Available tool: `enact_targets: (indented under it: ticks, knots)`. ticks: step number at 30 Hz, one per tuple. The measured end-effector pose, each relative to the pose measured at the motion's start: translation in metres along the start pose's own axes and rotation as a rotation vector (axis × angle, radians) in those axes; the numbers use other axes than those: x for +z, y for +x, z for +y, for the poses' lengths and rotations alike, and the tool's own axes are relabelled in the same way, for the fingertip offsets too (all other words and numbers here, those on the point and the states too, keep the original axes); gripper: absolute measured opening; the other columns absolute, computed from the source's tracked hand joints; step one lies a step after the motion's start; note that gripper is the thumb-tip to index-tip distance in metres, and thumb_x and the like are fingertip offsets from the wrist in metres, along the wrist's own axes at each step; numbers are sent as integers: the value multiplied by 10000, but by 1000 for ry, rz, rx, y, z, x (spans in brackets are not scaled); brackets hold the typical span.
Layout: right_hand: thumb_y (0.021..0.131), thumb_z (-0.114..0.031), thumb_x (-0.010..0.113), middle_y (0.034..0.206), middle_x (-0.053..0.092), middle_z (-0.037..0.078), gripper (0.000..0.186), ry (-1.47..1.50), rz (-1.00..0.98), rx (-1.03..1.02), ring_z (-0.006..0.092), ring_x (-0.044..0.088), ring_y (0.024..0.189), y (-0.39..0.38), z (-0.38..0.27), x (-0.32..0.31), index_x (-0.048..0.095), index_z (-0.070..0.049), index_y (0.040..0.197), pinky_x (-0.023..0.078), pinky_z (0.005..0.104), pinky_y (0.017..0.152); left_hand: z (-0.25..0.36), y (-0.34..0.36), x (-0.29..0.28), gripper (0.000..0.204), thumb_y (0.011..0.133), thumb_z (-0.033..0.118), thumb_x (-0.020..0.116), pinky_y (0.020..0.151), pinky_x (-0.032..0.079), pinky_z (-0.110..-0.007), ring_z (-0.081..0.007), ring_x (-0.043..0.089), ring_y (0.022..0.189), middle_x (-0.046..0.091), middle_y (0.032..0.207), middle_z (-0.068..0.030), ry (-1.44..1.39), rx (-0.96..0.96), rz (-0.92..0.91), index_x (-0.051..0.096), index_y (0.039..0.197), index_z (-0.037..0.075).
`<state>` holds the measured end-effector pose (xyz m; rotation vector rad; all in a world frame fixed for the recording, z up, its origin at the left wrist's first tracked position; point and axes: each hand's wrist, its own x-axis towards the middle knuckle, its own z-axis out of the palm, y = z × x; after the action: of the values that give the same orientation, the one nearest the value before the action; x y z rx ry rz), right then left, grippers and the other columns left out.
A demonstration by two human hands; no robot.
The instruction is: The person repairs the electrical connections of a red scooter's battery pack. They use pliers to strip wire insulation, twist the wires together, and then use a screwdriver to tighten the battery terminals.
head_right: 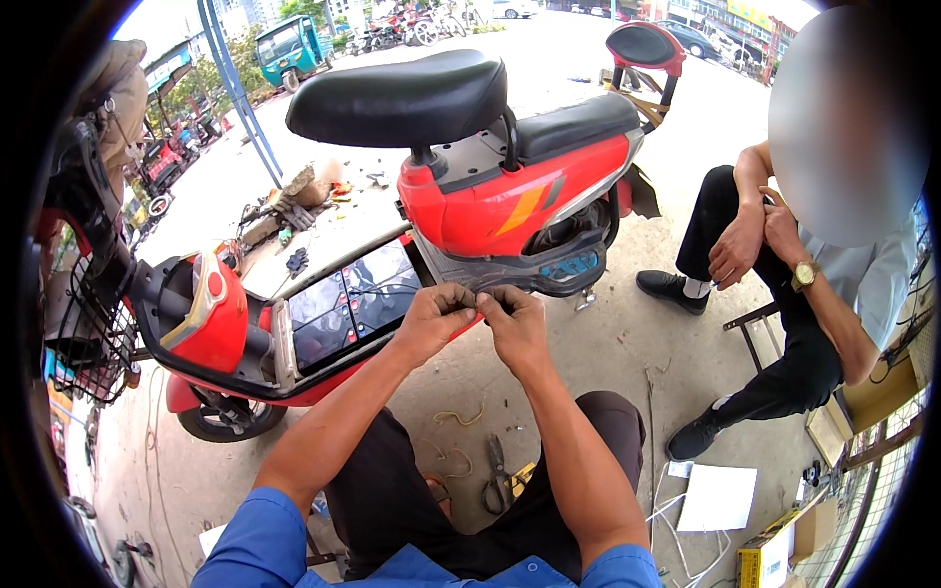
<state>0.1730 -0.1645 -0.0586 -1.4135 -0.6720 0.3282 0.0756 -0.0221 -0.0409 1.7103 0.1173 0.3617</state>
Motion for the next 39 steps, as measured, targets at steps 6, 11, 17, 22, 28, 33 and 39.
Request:
enact_targets:
  ticks: [6, 11, 17, 22, 28, 33, 39]
  knots:
    - [963, -161, 688, 773, 650, -9, 184, 76, 4, 36, 83, 557, 704, -2, -2, 1, 722, 10, 904, 474, 266, 651, -1, 0, 0, 57, 920, -13, 648, 722, 464, -242, -68, 574, 813, 658, 885, -12, -31, -6, 9, 650, 976, -24]
    - [962, -151, 681, 798, 664, -3, 174, 132, 24, 57, 82, 565, 710, -2, -2, 0, 724, 14, 924, 487, 271, 661, 1, -1, -1, 68, 927, 42, 662, 710, 452, -240, -61, 560, 793, 644, 862, -1, -36, 3, 12, 647, 962, -14]
    - [951, -144, 654, 769, 649, 14, 189, 153, 48, 77, 92, 554, 701, -4, -5, 2, 695, 37, 914, 475, 272, 652, 4, -2, 0, 107, 946, 110, 675, 686, 436, -239, -55, 539, 760, 629, 830, 11, -19, -28, 49, 653, 946, 4]
    - [958, -158, 630, 744, 624, 8, 211, 103, 54, 77, 86, 533, 683, -7, -1, 3, 683, 33, 888, 462, 276, 633, -2, 1, -2, 121, 956, 132, 679, 668, 433, -242, -64, 529, 725, 623, 800, 13, -95, -23, 68, 662, 938, 14]
    - [944, -164, 625, 705, 596, 5, 216, 60, 51, 67, 80, 511, 661, -8, 4, 1, 668, 29, 856, 443, 277, 609, -1, 1, -1, 112, 954, 120, 685, 667, 439, -245, -68, 533, 720, 628, 800, 11, -116, -6, 79, 671, 940, 10]
    - [902, -134, 640, 707, 594, 13, 173, -17, 83, 49, 84, 514, 669, -8, 6, -4, 673, 35, 885, 447, 272, 620, -1, 1, 0, 95, 949, 101, 688, 669, 442, -245, -67, 536, 725, 633, 807, 8, -129, -3, 72, 674, 939, 8]
    - [762, -5, 705, 1032, 662, 116, 313, -357, 161, -424, 227, 635, 845, -17, -25, -1, 687, -1, 1074, 535, 355, 759, -3, 0, -4, 80, 955, 76, 676, 680, 453, -246, -71, 547, 736, 644, 822, -1, -122, 0, 61, 672, 943, -3]
